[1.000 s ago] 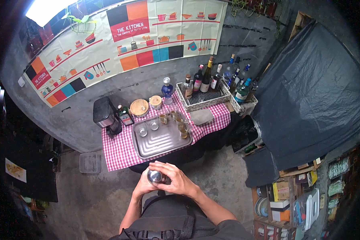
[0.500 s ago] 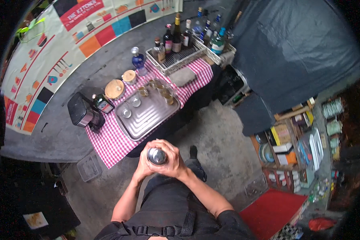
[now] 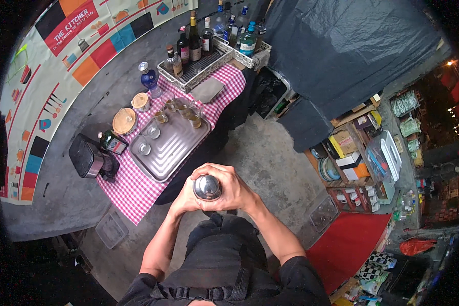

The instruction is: The person cleans a bottle with a cloth, pours a liquid from a shaker into multiple glasses on a tray, and then refills the shaker from a bottle.

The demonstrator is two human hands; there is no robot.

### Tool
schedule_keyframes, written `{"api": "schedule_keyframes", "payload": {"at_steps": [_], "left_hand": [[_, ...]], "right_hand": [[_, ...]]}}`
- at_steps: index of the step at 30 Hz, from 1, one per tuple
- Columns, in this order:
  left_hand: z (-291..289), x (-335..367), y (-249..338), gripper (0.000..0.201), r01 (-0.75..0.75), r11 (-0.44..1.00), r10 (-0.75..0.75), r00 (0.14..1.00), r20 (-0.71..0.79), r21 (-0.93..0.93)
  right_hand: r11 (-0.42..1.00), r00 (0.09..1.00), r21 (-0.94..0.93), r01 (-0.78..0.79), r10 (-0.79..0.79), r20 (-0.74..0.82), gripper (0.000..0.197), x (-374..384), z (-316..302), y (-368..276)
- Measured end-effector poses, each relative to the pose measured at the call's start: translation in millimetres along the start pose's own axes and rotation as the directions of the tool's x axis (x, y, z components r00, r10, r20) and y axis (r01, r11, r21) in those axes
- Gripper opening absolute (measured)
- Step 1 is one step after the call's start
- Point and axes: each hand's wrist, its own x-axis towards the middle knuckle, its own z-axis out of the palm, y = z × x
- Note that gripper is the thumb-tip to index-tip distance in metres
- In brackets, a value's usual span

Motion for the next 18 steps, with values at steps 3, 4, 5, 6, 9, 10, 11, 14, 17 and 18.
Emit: {"api": "schedule_keyframes", "payload": {"at_steps": [3,4,5,6,9,10,11,14,17,18], "left_hand": [[0,-1,-12,0.078,-0.036,0.998,0.035,0.999,0.025,0.056],[0,0,-13,0.078,-0.041,0.998,0.040,0.999,0.030,0.056],[1,0,-14,0.080,-0.025,0.997,0.021,0.999,0.046,0.071],[1,0,-17,0.083,-0.008,0.996,0.003,0.998,0.062,0.087],[3,-2,-27,0.082,-0.087,0.979,0.085,0.996,0.018,0.186],[3,-4,-30,0.082,-0.101,0.980,0.099,0.995,0.019,0.173],[3,-5,-34,0.080,-0.131,0.981,0.129,0.991,0.022,0.145],[6,-12,-43,0.079,-0.125,0.968,0.131,0.991,-0.010,0.219],[11,-17,-53,0.078,-0.130,0.968,0.141,0.989,-0.037,0.214],[13,-18,-56,0.078,-0.141,0.966,0.157,0.986,-0.058,0.215]], "right_hand": [[0.993,0.999,0.114,-0.034,0.029,0.044,0.056,-4,-5,5],[0.994,0.999,0.108,-0.032,0.028,0.041,0.056,-7,-5,6],[0.955,0.989,0.264,-0.135,0.146,-0.023,0.058,-12,-3,6],[0.881,0.961,0.420,-0.218,0.270,-0.068,0.060,-17,-1,7],[0.684,0.902,0.718,-0.131,0.383,-0.200,0.052,-39,7,26],[0.599,0.864,0.794,-0.107,0.451,-0.224,0.046,-46,8,29],[0.467,0.817,0.880,-0.092,0.540,-0.201,0.038,-51,6,27],[0.187,0.671,0.980,-0.064,0.735,-0.097,0.033,-75,-3,42],[-0.039,0.629,0.999,0.004,0.777,0.028,0.039,-127,-17,88],[-0.244,0.658,0.969,0.038,0.736,0.160,0.040,-143,-21,100]]}}
